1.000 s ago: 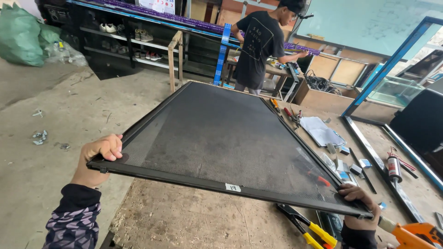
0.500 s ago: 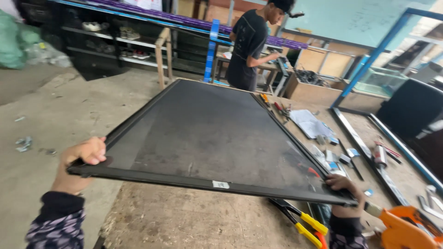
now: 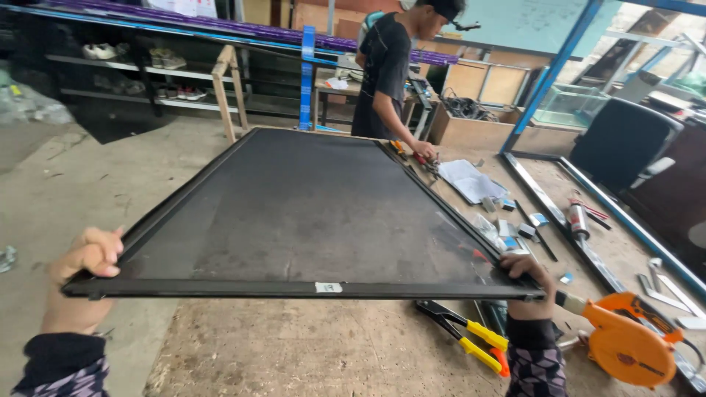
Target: Assembling a metal screen frame by drilling holes and installing rivets
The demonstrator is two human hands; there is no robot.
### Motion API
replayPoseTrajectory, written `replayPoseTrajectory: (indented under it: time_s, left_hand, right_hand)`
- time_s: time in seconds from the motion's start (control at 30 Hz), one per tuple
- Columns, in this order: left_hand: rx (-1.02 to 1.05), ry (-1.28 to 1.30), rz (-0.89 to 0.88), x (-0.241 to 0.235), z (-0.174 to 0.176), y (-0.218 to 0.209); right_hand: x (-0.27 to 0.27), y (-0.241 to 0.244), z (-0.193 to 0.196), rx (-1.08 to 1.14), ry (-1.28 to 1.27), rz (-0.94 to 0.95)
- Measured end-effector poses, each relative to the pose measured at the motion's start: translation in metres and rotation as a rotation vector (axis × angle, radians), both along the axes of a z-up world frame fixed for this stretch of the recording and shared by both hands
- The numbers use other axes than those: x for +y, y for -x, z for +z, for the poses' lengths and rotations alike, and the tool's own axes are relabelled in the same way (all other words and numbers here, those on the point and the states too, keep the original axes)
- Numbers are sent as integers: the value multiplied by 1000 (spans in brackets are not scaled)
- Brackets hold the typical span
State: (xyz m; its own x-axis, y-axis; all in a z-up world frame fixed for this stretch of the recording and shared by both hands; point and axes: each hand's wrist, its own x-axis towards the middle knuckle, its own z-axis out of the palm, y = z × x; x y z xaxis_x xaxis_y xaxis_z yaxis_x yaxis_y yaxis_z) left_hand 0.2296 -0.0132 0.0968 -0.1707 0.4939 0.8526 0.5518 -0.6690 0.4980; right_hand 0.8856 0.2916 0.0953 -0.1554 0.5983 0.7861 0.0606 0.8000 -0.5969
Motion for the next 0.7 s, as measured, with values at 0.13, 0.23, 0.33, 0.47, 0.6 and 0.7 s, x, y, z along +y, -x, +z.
replayPoseTrajectory:
  time_s: [0.13, 0.23, 0.33, 0.47, 0.6, 0.7]
  left_hand:
    - [40, 22, 233, -2, 3, 0]
    - [32, 29, 245, 2, 21, -16]
    - [27, 13, 227, 9, 28, -19]
    - [20, 21, 250, 9, 32, -24]
    - [3, 20, 184, -21, -26, -17]
    - [111, 170, 351, -32, -103, 47]
  right_hand:
    - [21, -13, -20, -55, -76, -209]
    - [31, -17, -23, -27, -58, -218]
    - [40, -22, -27, -15, -38, -228]
    - [48, -23, -37, -6, -40, -242]
    - [21, -35, -47, -61, -125, -291]
    - [-40, -31, -51, -319, 191, -425]
